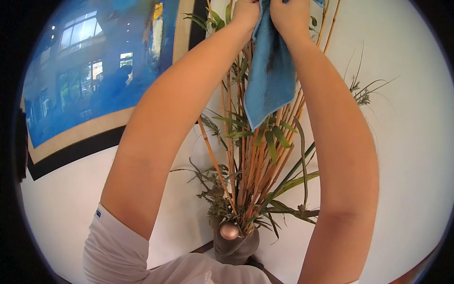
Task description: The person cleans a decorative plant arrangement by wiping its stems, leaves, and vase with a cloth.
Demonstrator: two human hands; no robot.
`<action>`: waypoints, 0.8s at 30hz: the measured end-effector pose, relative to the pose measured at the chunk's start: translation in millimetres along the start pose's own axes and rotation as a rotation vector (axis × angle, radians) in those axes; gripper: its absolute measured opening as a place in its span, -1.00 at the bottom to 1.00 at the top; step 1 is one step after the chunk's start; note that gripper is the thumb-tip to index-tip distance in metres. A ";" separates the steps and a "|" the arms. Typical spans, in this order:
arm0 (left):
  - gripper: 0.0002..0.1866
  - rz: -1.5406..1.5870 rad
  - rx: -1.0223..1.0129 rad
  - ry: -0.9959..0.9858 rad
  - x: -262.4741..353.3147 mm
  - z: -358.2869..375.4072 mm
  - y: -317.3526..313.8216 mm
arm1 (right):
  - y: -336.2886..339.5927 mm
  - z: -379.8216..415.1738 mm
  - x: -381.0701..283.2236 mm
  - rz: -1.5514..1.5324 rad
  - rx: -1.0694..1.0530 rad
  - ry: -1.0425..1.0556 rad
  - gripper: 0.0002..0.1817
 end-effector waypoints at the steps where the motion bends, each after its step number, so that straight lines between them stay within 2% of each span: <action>1: -0.79 -0.004 0.007 -0.022 3.1 1.8 -1.5 | 0.0 -5.5 -0.7 0.059 0.034 0.072 -0.16; 3: -0.76 -0.012 0.020 -0.063 9.3 6.1 -4.7 | -0.3 -11.8 -5.7 0.084 0.099 0.204 -0.11; 7: -0.69 -0.053 0.029 0.000 7.9 9.9 -9.8 | 2.7 -25.5 -3.4 0.094 0.210 0.273 -0.15; 10: -0.69 -0.104 0.024 -0.065 22.6 16.2 -16.3 | 7.7 -32.7 -0.7 0.042 0.201 0.194 -0.14; 11: -0.73 -0.250 0.108 -0.082 28.5 19.6 -14.4 | 9.3 -34.6 -0.1 0.089 0.224 0.230 -0.14; 14: -0.73 -0.439 0.132 -0.102 37.2 25.1 -18.7 | 18.2 -43.9 0.5 0.124 0.275 0.240 -0.13; 18: -0.75 -0.467 0.137 -0.093 29.8 14.4 -22.0 | 28.9 -53.4 -5.4 0.093 0.243 0.132 -0.12; 19: -0.75 -0.438 0.135 -0.062 28.6 16.3 -22.4 | 32.7 -57.9 -3.9 0.158 0.292 0.233 -0.12; 22: -0.76 -0.405 0.144 -0.024 26.1 18.8 -18.4 | 51.1 -65.5 -14.6 0.191 0.395 0.289 -0.12; 23: -0.75 -0.430 0.155 -0.047 23.9 17.3 -14.7 | 57.2 -71.8 -9.8 0.123 0.304 0.101 -0.12; 24: -0.75 -0.455 0.166 -0.070 27.7 19.4 -12.2 | 65.5 -76.2 -14.7 0.143 0.310 0.082 -0.12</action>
Point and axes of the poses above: each hand's wrist, its own z-axis away from the middle knuckle, its own y-axis out of the back of the hand, x = y × z, the point moved 8 cm from there along -z, towards the middle knuckle, and after that the axes turned 9 degrees about y, right-handed, at the moved point
